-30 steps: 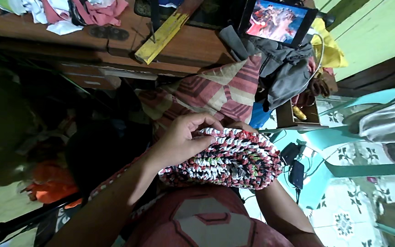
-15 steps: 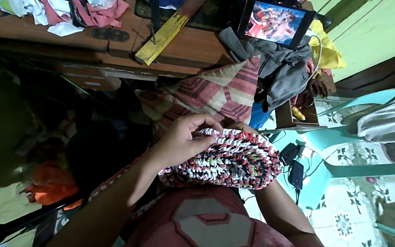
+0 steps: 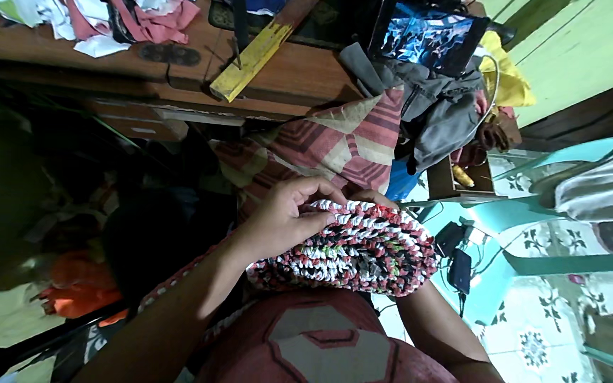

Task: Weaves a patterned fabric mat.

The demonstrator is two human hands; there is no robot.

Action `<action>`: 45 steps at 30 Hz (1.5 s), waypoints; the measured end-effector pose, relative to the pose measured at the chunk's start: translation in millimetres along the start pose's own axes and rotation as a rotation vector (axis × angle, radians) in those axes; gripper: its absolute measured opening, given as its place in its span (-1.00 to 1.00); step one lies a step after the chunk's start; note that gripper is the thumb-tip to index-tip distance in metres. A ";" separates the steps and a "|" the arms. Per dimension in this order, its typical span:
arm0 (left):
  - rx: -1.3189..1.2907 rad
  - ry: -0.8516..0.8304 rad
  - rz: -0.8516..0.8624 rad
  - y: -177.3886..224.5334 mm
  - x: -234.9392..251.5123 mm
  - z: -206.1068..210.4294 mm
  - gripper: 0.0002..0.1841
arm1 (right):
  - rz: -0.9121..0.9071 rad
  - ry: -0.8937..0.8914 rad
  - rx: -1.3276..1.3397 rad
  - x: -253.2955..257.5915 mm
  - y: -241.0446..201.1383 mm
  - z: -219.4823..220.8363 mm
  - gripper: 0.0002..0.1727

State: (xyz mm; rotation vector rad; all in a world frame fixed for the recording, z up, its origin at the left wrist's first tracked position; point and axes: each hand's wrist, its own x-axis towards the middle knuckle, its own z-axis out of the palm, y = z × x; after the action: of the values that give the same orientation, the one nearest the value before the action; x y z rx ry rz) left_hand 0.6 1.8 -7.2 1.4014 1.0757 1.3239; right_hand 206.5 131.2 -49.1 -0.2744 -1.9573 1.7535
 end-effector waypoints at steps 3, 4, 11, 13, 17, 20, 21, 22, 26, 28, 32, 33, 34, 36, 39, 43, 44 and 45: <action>0.005 -0.002 0.001 -0.8 0.1 -0.1 -0.76 | 0.012 -0.076 0.045 5.7 -2.7 -1.4 -0.80; 0.004 -0.003 0.000 -0.9 0.0 -0.1 -0.76 | 0.026 -0.097 0.047 7.2 -2.2 -3.2 -0.80; 0.033 0.015 0.028 -2.7 -0.2 -0.9 -0.80 | 0.168 -0.140 0.259 10.8 -2.3 -3.8 -0.74; 0.037 0.018 0.042 -3.5 -0.2 -0.9 -0.81 | 0.376 -0.130 0.382 16.0 -8.1 -2.9 -0.68; 0.032 0.009 0.043 -4.5 -0.4 -0.4 -0.82 | 0.239 -0.117 0.391 6.6 3.9 -5.7 -0.71; 0.073 0.019 0.049 -4.5 -1.2 -0.4 -0.84 | 0.103 -0.127 0.387 -1.2 25.8 -14.4 -0.73; 0.083 0.021 0.050 -4.4 -1.4 -0.4 -0.85 | 0.060 -0.101 0.346 -5.1 26.1 -14.0 -0.74; 0.085 0.024 0.048 -4.2 -1.7 -0.3 -0.85 | 0.043 -0.056 0.313 -8.0 22.8 -10.4 -0.76; 0.089 0.031 0.044 -2.9 -1.6 0.4 -0.85 | -0.127 -0.070 0.155 -11.4 30.4 -13.6 -0.77; 0.084 0.031 0.043 -3.1 -1.6 0.3 -0.84 | -0.030 -0.058 0.224 -6.4 23.8 -10.8 -0.76; 0.071 0.029 0.052 -5.0 -2.0 -0.1 -0.84 | 0.067 -0.006 0.108 -1.4 4.2 -0.3 -0.79; 0.072 0.028 0.052 -5.3 -2.1 -0.1 -0.83 | 0.002 -0.001 0.069 -3.3 4.8 1.5 -0.79; 0.073 0.028 0.052 -5.2 -2.0 -0.2 -0.83 | -0.051 0.028 0.044 -4.9 5.6 4.6 -0.80; 0.079 0.031 0.046 -4.8 -2.2 -0.3 -0.83 | -0.116 0.034 0.028 -5.7 5.9 8.1 -0.80; 0.081 0.031 0.059 -6.2 -2.4 -0.7 -0.84 | -0.011 -0.152 0.121 8.9 -0.2 0.8 -0.78; 0.087 0.016 0.060 -6.7 -2.2 -2.1 -0.84 | 0.148 -0.150 0.116 13.1 -15.0 2.9 -0.76; 0.084 0.012 0.059 -7.0 -2.1 -2.0 -0.84 | 0.101 -0.090 0.101 7.2 -9.5 3.7 -0.78; 0.082 0.011 0.057 -7.1 -2.1 -2.0 -0.84 | 0.071 -0.061 0.074 3.7 -4.7 3.3 -0.79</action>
State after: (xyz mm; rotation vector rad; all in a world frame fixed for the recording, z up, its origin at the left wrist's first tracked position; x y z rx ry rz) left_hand -1.6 1.4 -14.6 1.4970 1.1160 1.3419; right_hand 202.5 129.3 -43.9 -0.2713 -1.9417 1.8958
